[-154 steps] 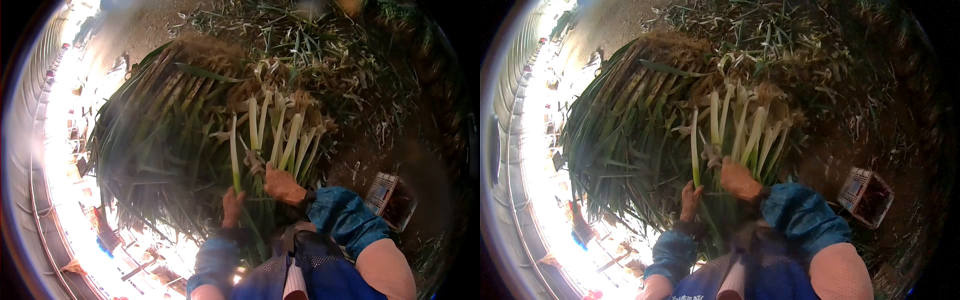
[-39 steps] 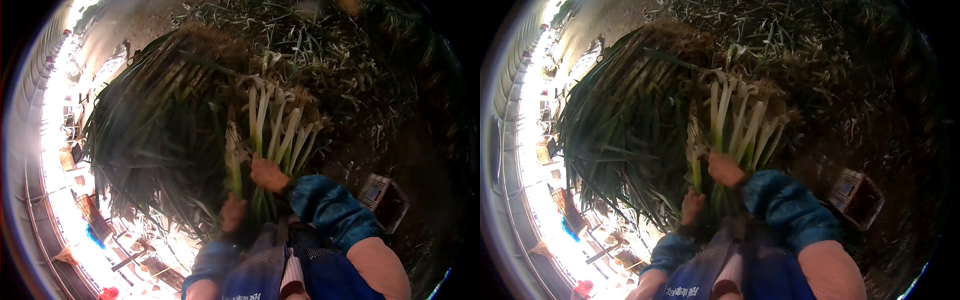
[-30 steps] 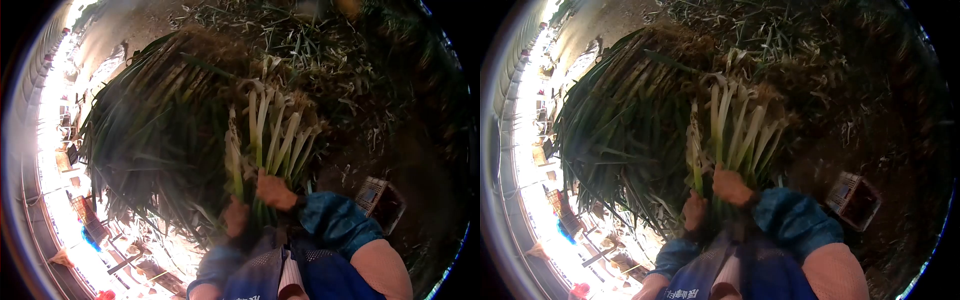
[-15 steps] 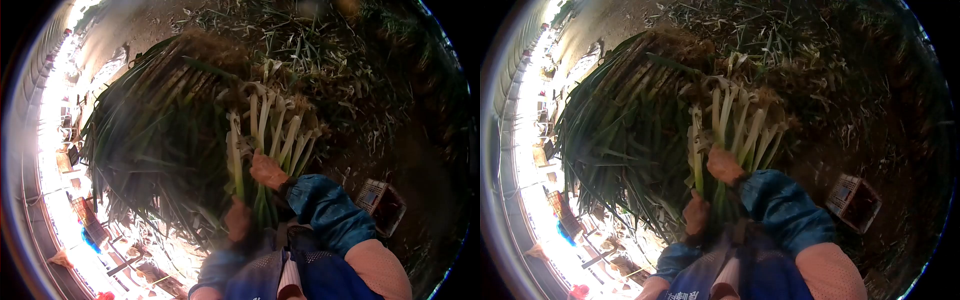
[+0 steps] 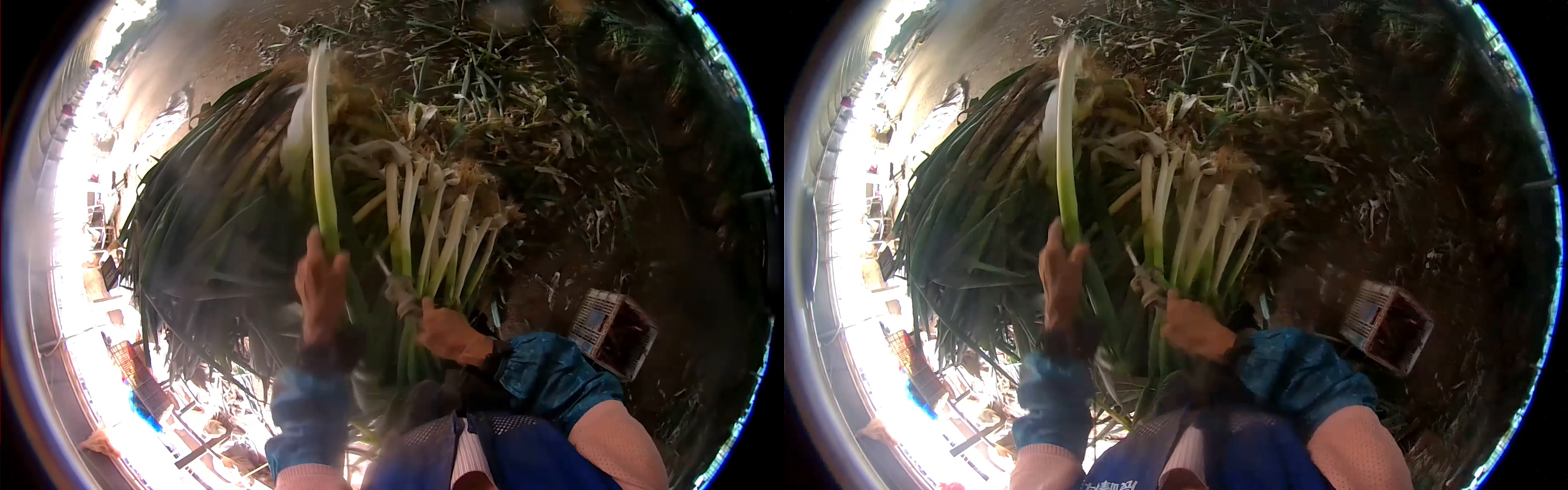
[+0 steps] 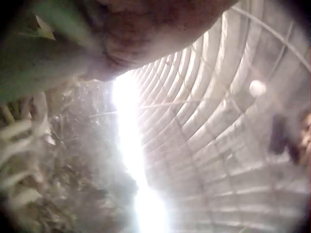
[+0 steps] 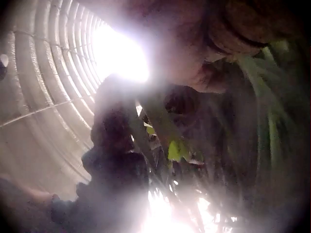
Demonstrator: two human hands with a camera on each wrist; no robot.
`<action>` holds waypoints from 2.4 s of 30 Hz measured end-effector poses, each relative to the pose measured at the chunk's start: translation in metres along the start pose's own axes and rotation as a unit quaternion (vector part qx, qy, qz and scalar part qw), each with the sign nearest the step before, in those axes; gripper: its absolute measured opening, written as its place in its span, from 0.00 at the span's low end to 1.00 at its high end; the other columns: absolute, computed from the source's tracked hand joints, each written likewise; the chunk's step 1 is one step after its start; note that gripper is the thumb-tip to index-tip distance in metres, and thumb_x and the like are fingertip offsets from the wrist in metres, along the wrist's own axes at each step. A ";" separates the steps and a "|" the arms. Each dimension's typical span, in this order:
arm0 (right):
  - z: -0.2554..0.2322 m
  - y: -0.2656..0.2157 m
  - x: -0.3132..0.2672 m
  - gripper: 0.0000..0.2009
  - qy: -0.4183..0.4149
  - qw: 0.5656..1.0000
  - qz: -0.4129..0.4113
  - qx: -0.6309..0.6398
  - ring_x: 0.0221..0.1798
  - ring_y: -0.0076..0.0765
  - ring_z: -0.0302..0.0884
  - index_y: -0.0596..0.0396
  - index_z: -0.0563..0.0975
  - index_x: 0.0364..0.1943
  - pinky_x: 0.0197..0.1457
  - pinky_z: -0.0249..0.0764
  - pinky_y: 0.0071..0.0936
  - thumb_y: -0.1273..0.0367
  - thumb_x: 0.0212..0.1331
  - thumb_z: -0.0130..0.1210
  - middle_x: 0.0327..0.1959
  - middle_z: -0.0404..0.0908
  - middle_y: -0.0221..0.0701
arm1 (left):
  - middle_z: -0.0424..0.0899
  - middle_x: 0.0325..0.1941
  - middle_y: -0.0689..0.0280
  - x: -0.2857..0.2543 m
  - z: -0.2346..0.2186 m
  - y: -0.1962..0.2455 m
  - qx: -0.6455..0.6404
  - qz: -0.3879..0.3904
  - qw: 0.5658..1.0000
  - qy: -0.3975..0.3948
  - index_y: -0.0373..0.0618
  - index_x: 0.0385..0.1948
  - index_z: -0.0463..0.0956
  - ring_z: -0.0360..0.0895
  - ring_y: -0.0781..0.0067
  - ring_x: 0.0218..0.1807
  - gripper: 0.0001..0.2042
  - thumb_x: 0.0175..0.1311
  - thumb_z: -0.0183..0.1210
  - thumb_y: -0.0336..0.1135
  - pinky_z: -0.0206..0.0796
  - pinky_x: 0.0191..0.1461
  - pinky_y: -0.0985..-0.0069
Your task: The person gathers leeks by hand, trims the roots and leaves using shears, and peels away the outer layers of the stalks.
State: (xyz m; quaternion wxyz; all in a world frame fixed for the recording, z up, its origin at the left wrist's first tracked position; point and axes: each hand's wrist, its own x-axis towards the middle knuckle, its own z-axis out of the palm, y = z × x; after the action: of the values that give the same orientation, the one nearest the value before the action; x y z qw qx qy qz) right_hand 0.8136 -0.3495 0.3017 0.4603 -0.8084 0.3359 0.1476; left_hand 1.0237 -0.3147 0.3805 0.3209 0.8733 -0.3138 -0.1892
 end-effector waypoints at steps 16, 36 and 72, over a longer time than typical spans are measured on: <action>-0.046 0.038 0.041 0.29 0.169 0.980 -0.058 -0.082 0.32 0.59 0.74 0.81 0.57 0.52 0.33 0.70 0.46 0.68 0.50 0.48 0.25 0.74 0.55 | 0.78 0.29 0.52 -0.126 0.100 -0.091 0.170 0.028 0.969 -0.174 0.44 0.47 0.64 0.77 0.50 0.31 0.19 0.54 0.53 0.39 0.67 0.30 0.56; -0.017 0.024 0.001 0.35 0.056 0.994 -0.040 -0.090 0.31 0.57 0.75 0.75 0.55 0.56 0.33 0.72 0.45 0.60 0.52 0.55 0.25 0.75 0.51 | 0.78 0.31 0.55 0.076 -0.106 -0.263 0.518 0.020 0.853 0.065 0.37 0.43 0.67 0.79 0.57 0.35 0.25 0.42 0.62 0.39 0.71 0.35 0.64; 0.003 0.004 0.009 0.26 0.053 0.988 -0.137 -0.037 0.33 0.59 0.75 0.74 0.59 0.48 0.35 0.70 0.47 0.66 0.50 0.51 0.26 0.75 0.54 | 0.72 0.39 0.50 -0.007 0.091 -0.145 0.255 -0.025 0.966 0.001 0.37 0.42 0.66 0.72 0.47 0.42 0.18 0.46 0.57 0.27 0.67 0.45 0.61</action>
State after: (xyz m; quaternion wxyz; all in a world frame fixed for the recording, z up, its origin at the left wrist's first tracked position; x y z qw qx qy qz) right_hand 0.8181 -0.3523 0.2927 0.4277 -0.8699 0.2399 0.0521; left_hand 1.0321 -0.2637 0.2171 0.0827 0.9343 -0.3290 -0.1097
